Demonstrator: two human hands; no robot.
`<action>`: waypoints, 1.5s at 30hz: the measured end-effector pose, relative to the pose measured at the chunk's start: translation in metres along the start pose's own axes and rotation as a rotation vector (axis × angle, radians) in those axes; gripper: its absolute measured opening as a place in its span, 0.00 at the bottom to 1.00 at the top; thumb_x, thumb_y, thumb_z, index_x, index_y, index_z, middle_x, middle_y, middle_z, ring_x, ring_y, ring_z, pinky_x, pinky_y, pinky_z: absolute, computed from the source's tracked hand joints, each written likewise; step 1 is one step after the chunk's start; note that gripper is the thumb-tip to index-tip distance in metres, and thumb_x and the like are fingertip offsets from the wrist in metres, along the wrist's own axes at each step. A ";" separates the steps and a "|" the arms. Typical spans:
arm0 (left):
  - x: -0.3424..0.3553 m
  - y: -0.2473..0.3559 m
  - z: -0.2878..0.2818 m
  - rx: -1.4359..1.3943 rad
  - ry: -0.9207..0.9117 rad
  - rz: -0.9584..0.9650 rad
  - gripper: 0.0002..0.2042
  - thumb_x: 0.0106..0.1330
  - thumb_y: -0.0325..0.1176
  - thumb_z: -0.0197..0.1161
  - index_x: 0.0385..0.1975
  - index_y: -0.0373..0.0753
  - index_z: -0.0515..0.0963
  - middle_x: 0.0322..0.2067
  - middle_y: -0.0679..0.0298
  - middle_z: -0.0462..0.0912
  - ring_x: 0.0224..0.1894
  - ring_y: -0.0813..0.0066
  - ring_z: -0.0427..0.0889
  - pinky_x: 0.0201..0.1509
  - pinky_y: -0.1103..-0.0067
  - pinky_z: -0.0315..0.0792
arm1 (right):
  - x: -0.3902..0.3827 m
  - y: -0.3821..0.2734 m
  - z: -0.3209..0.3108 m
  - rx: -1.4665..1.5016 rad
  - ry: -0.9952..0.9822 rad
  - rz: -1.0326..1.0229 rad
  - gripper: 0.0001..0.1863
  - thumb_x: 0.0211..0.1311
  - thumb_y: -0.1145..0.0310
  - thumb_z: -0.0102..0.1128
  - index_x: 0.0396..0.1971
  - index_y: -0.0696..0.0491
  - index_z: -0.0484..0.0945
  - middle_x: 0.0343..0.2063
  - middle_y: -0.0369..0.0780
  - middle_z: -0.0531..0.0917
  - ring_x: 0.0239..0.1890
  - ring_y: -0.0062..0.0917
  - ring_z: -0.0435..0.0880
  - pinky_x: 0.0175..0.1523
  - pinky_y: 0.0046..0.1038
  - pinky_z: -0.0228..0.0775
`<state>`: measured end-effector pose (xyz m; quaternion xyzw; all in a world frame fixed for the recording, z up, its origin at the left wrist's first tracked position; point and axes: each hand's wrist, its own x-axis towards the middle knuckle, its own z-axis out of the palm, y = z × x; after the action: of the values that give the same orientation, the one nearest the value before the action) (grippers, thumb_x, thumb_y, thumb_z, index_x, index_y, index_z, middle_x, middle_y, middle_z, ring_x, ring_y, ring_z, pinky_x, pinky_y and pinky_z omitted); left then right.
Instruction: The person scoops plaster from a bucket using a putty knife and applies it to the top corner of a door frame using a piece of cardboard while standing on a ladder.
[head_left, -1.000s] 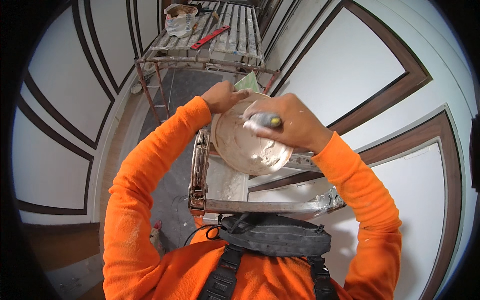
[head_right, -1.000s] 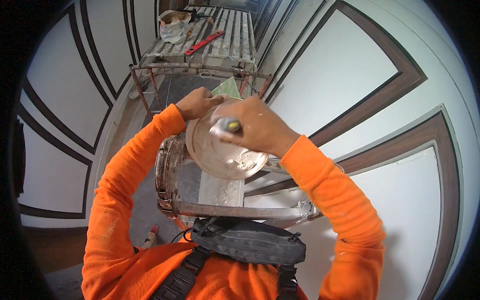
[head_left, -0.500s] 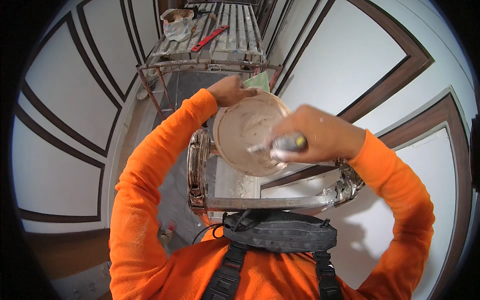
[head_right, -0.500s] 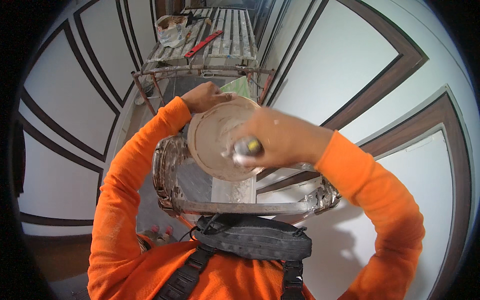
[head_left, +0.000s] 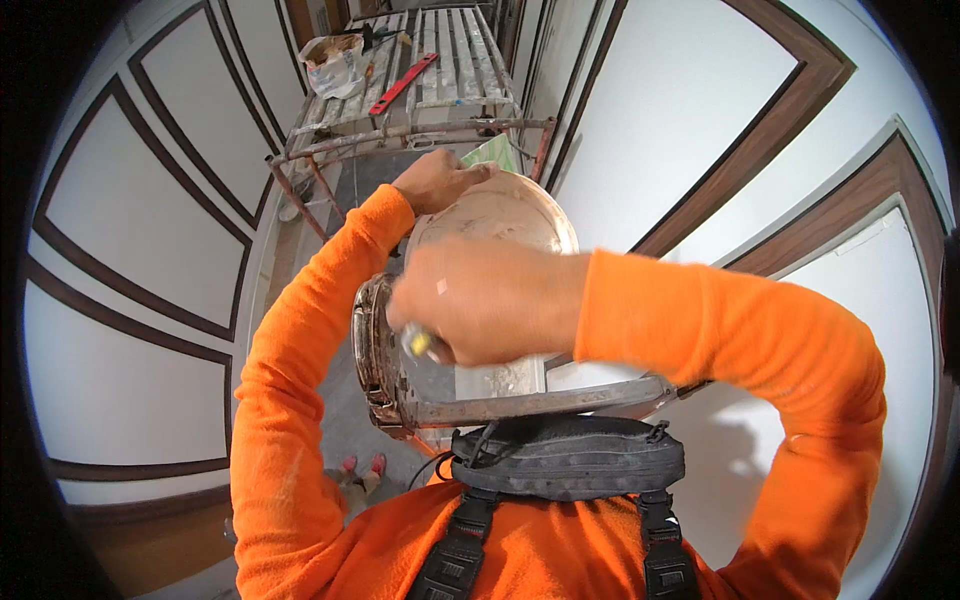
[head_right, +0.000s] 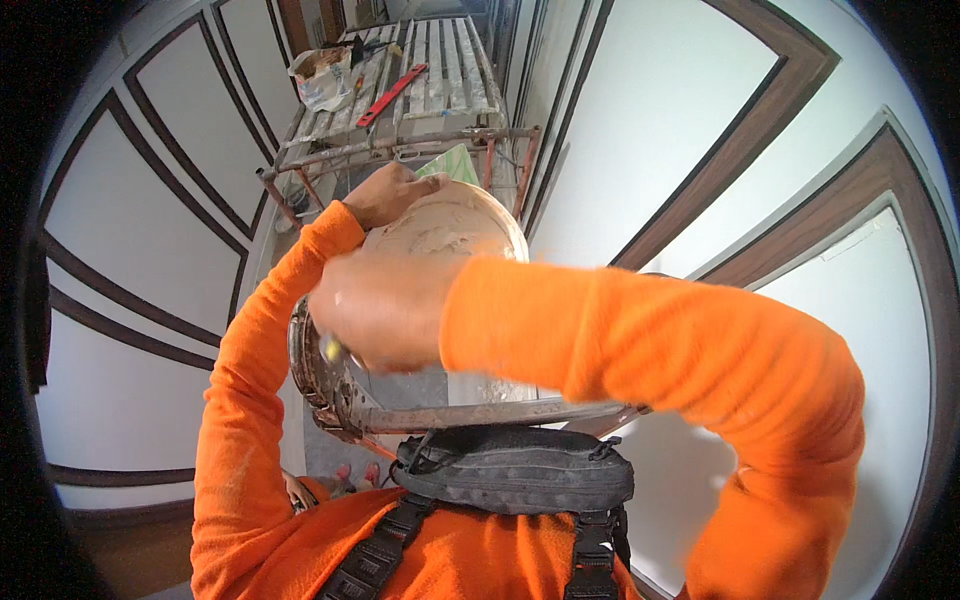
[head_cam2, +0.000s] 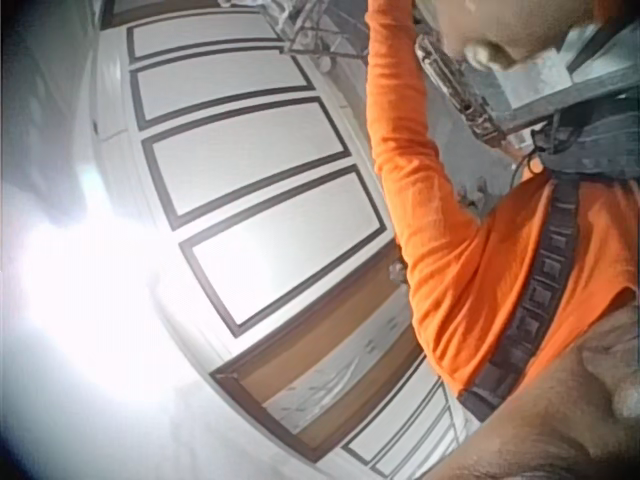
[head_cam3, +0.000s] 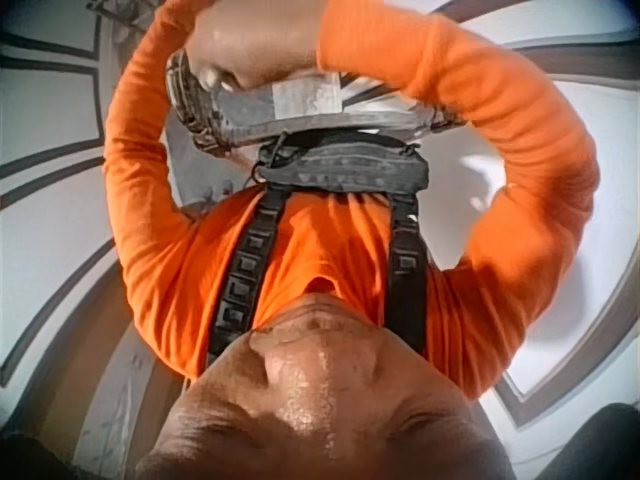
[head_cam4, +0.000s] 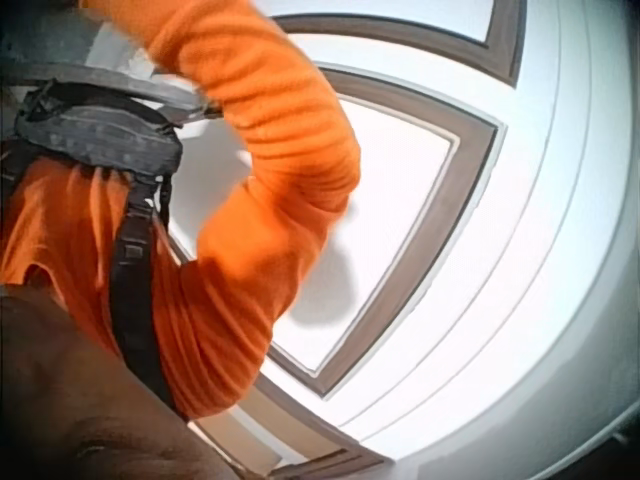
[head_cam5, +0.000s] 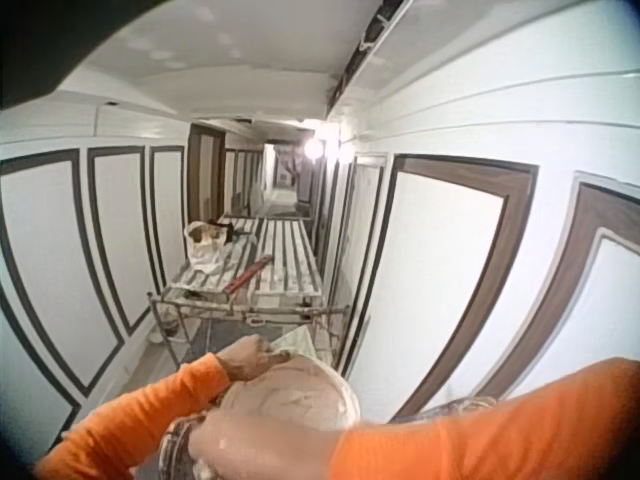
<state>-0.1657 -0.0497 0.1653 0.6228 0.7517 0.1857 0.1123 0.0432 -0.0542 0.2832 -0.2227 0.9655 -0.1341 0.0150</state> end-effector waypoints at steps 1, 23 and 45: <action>0.006 0.000 -0.003 0.033 -0.053 -0.015 0.20 0.75 0.52 0.46 0.48 0.51 0.83 0.22 0.46 0.79 0.29 0.48 0.82 0.38 0.61 0.76 | -0.006 -0.001 0.013 0.018 0.026 -0.047 0.03 0.47 0.74 0.63 0.24 0.56 0.82 0.21 0.43 0.84 0.29 0.41 0.85 0.37 0.40 0.78; 0.008 -0.018 0.001 -0.199 -0.035 -0.170 0.35 0.67 0.64 0.54 0.27 0.29 0.84 0.18 0.51 0.79 0.23 0.67 0.76 0.34 0.65 0.72 | -0.023 0.044 -0.007 0.119 -0.116 -0.091 0.20 0.41 0.82 0.65 0.41 0.57 0.81 0.42 0.47 0.83 0.48 0.44 0.80 0.54 0.37 0.73; 0.027 -0.023 0.003 -0.180 -0.117 -0.140 0.33 0.67 0.63 0.55 0.31 0.32 0.86 0.22 0.52 0.82 0.27 0.67 0.80 0.37 0.67 0.73 | -0.066 0.082 -0.059 0.228 -0.124 0.200 0.14 0.52 0.66 0.65 0.38 0.55 0.85 0.27 0.46 0.86 0.29 0.36 0.85 0.41 0.31 0.77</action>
<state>-0.1908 -0.0262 0.1543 0.5660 0.7658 0.2074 0.2239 0.0627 0.0601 0.3159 -0.1302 0.9586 -0.2266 0.1129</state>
